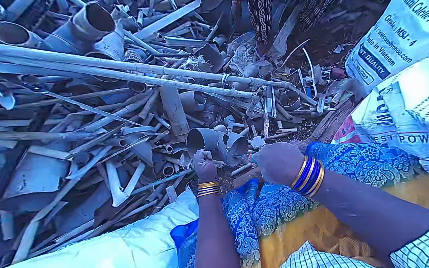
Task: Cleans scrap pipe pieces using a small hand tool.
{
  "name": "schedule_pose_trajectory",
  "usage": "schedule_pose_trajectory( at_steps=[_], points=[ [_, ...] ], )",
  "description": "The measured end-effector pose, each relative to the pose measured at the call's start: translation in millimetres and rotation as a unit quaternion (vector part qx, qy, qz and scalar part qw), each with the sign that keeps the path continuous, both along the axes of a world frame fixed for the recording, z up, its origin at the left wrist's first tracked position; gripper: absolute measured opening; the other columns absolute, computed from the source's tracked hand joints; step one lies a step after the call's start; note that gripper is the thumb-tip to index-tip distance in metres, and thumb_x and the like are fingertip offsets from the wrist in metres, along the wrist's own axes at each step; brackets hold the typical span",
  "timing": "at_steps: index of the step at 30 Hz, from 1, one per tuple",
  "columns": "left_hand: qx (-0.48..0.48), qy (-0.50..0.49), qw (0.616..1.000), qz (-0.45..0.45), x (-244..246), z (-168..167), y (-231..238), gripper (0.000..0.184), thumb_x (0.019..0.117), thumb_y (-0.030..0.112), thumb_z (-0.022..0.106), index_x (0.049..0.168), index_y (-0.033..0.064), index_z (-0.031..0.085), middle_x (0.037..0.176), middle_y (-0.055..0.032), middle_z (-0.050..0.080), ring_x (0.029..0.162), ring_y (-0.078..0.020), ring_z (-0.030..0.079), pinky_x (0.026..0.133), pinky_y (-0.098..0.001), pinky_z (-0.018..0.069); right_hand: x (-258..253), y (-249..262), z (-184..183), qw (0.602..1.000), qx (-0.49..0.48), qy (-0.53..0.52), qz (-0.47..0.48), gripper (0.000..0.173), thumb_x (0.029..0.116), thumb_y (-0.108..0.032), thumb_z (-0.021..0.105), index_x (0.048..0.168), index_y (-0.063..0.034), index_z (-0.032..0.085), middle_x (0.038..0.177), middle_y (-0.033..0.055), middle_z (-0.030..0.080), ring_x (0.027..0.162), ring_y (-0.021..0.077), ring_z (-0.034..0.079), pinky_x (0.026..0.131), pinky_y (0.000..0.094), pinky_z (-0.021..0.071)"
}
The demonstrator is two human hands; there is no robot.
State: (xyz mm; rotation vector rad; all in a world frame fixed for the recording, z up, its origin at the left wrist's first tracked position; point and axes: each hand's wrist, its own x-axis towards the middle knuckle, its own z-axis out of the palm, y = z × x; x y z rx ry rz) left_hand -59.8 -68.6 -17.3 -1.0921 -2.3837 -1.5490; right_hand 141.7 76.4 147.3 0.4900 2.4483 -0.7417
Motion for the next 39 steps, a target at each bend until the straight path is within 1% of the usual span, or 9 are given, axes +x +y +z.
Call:
schedule_pose_trajectory(
  at_steps=[5,10,14,17,22,27,32,36,39],
  points=[
    [-0.056,0.048,0.997,0.028,-3,2,0,0.022,0.0883,-0.005,0.044,0.070,-0.0099,0.056,0.083,-0.0187,0.062,0.094,-0.0202,0.059,0.093,-0.0296,0.0433,9,5,2,1.000,0.016,0.020,0.001,0.022,0.1026,-0.016,0.054,0.116,-0.0085,0.070,0.103,0.0156,0.069,0.099,0.0353,0.068,0.076,0.0533,0.0535],
    [0.027,0.002,0.999,0.031,-6,2,0,0.023,0.0880,-0.005,0.044,0.066,-0.0023,0.050,0.076,-0.0046,0.055,0.084,-0.0047,0.054,0.083,-0.0184,0.0433,9,6,6,1.000,0.007,0.008,0.004,0.018,0.1019,-0.016,0.056,0.107,-0.0072,0.070,0.097,0.0150,0.069,0.095,0.0344,0.069,0.072,0.0527,0.0533],
    [0.145,-0.130,0.981,0.014,7,8,7,0.033,0.0926,-0.009,0.047,0.072,0.0166,0.047,0.067,0.0165,0.048,0.063,0.0093,0.048,0.064,-0.0102,0.0439,-2,7,-13,0.999,0.001,0.023,-0.027,0.022,0.1031,-0.015,0.055,0.117,-0.0060,0.069,0.108,0.0178,0.069,0.102,0.0367,0.068,0.079,0.0546,0.0536],
    [0.151,-0.164,0.975,0.004,17,12,16,0.035,0.0920,-0.010,0.046,0.070,0.0179,0.047,0.064,0.0167,0.049,0.061,0.0081,0.050,0.062,-0.0114,0.0450,-11,5,-29,0.998,0.000,0.037,-0.045,0.031,0.1036,-0.010,0.053,0.133,-0.0089,0.064,0.119,0.0196,0.067,0.108,0.0389,0.067,0.081,0.0559,0.0550],
    [0.026,-0.108,0.991,0.079,16,15,14,0.027,0.0955,-0.006,0.048,0.072,0.0069,0.048,0.066,0.0115,0.042,0.059,0.0094,0.042,0.059,-0.0086,0.0379,6,2,0,1.000,0.017,-0.009,-0.001,0.020,0.1028,-0.010,0.054,0.114,-0.0035,0.070,0.109,0.0188,0.068,0.102,0.0375,0.068,0.077,0.0532,0.0543],
    [0.056,-0.162,0.985,0.037,19,21,17,0.033,0.0960,-0.008,0.047,0.072,0.0152,0.044,0.064,0.0147,0.044,0.058,0.0082,0.044,0.058,-0.0098,0.0397,-5,5,-19,0.999,0.018,0.010,-0.040,0.028,0.1015,-0.005,0.055,0.127,-0.0045,0.067,0.117,0.0211,0.066,0.105,0.0398,0.067,0.079,0.0553,0.0554],
    [0.027,-0.127,0.990,0.056,17,16,14,0.029,0.0952,-0.007,0.047,0.072,0.0106,0.047,0.065,0.0135,0.044,0.059,0.0094,0.044,0.060,-0.0093,0.0397,8,14,2,1.000,0.017,-0.015,-0.014,0.014,0.0990,-0.010,0.060,0.107,-0.0041,0.071,0.105,0.0175,0.068,0.098,0.0365,0.068,0.073,0.0532,0.0540],
    [0.080,-0.135,0.987,0.030,20,17,20,0.033,0.0939,-0.008,0.047,0.071,0.0156,0.046,0.064,0.0162,0.046,0.058,0.0102,0.045,0.057,-0.0091,0.0400,-3,16,-20,1.000,-0.007,-0.003,-0.030,0.023,0.1012,-0.010,0.058,0.121,-0.0053,0.068,0.117,0.0188,0.067,0.108,0.0386,0.067,0.081,0.0582,0.0547],
    [0.050,-0.110,0.991,0.053,18,17,19,0.029,0.0949,-0.008,0.048,0.072,0.0100,0.048,0.066,0.0138,0.045,0.059,0.0102,0.044,0.059,-0.0086,0.0398,5,20,-9,1.000,-0.006,-0.010,-0.007,0.020,0.1022,-0.015,0.060,0.118,-0.0051,0.068,0.110,0.0175,0.068,0.104,0.0372,0.067,0.078,0.0561,0.0535]
  ],
)
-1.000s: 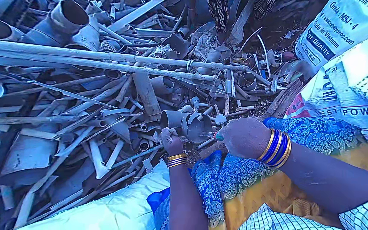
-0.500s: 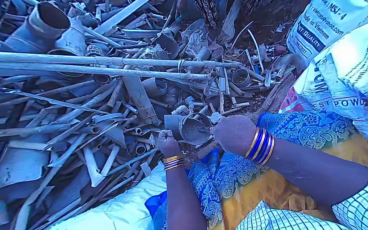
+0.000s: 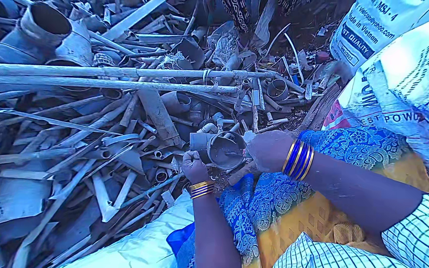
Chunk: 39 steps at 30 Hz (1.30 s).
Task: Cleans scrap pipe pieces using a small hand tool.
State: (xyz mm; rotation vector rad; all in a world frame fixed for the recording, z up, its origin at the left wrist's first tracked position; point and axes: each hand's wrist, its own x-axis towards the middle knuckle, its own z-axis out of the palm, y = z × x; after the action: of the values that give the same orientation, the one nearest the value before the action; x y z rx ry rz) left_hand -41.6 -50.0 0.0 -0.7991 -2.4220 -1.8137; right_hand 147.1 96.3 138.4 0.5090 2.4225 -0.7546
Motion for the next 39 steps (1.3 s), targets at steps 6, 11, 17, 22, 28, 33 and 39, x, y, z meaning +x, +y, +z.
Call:
schedule_pose_trajectory(
  at_steps=[6,11,17,22,28,33,39],
  points=[
    [0.072,-0.056,0.995,-0.030,2,-2,1,0.036,0.0941,-0.010,0.047,0.071,0.0173,0.045,0.063,0.0152,0.047,0.059,0.0072,0.047,0.060,-0.0112,0.0432,-8,-3,-13,1.000,-0.011,0.009,-0.015,0.027,0.0975,-0.010,0.063,0.124,-0.0061,0.068,0.115,0.0179,0.069,0.108,0.0382,0.067,0.081,0.0584,0.0538],
    [0.123,-0.060,0.989,-0.048,-6,-9,-5,0.037,0.0922,-0.011,0.046,0.071,0.0195,0.046,0.064,0.0166,0.049,0.061,0.0071,0.050,0.063,-0.0118,0.0455,6,0,16,1.000,-0.002,-0.019,0.023,0.012,0.0970,-0.013,0.064,0.101,-0.0039,0.069,0.095,0.0156,0.068,0.092,0.0345,0.068,0.069,0.0528,0.0519],
    [0.144,-0.095,0.982,-0.075,3,-9,8,0.038,0.0926,-0.011,0.045,0.070,0.0195,0.048,0.064,0.0145,0.052,0.061,0.0038,0.052,0.064,-0.0150,0.0487,-7,-4,-8,1.000,-0.023,0.012,0.013,0.021,0.1002,-0.012,0.059,0.118,-0.0036,0.067,0.107,0.0183,0.068,0.101,0.0382,0.067,0.077,0.0569,0.0534],
    [0.155,-0.082,0.981,-0.080,-3,-10,-1,0.038,0.0916,-0.010,0.046,0.070,0.0203,0.048,0.065,0.0151,0.053,0.062,0.0040,0.053,0.064,-0.0148,0.0485,0,1,4,1.000,-0.002,0.003,0.009,0.018,0.0969,-0.015,0.064,0.111,-0.0046,0.069,0.102,0.0171,0.068,0.098,0.0368,0.068,0.073,0.0554,0.0530],
    [0.173,-0.104,0.979,0.024,0,-11,7,0.037,0.0934,-0.015,0.047,0.073,0.0158,0.043,0.064,0.0118,0.048,0.060,0.0029,0.051,0.063,-0.0146,0.0489,-3,13,-20,0.995,-0.045,0.066,0.060,0.030,0.1066,-0.025,0.054,0.128,-0.0074,0.065,0.111,0.0160,0.068,0.105,0.0339,0.067,0.084,0.0557,0.0529],
    [0.047,-0.170,0.961,0.213,-16,-13,2,0.019,0.1012,-0.004,0.053,0.120,-0.0064,0.050,0.100,-0.0076,0.051,0.086,-0.0067,0.054,0.082,-0.0217,0.0480,28,60,-9,0.961,-0.125,0.235,-0.074,0.032,0.1095,-0.017,0.049,0.136,-0.0049,0.064,0.110,0.0120,0.071,0.094,0.0175,0.065,0.087,0.0373,0.0513],
    [-0.308,-0.211,0.876,0.305,-25,-13,-10,0.036,0.1087,0.009,0.040,0.135,-0.0116,0.054,0.141,-0.0252,0.057,0.135,-0.0301,0.053,0.110,-0.0429,0.0434,1,45,-42,0.647,-0.339,0.505,-0.459,0.030,0.1104,-0.026,0.046,0.131,-0.0068,0.056,0.074,-0.0020,0.056,0.049,0.0025,0.047,0.044,0.0167,0.0419]
  ],
)
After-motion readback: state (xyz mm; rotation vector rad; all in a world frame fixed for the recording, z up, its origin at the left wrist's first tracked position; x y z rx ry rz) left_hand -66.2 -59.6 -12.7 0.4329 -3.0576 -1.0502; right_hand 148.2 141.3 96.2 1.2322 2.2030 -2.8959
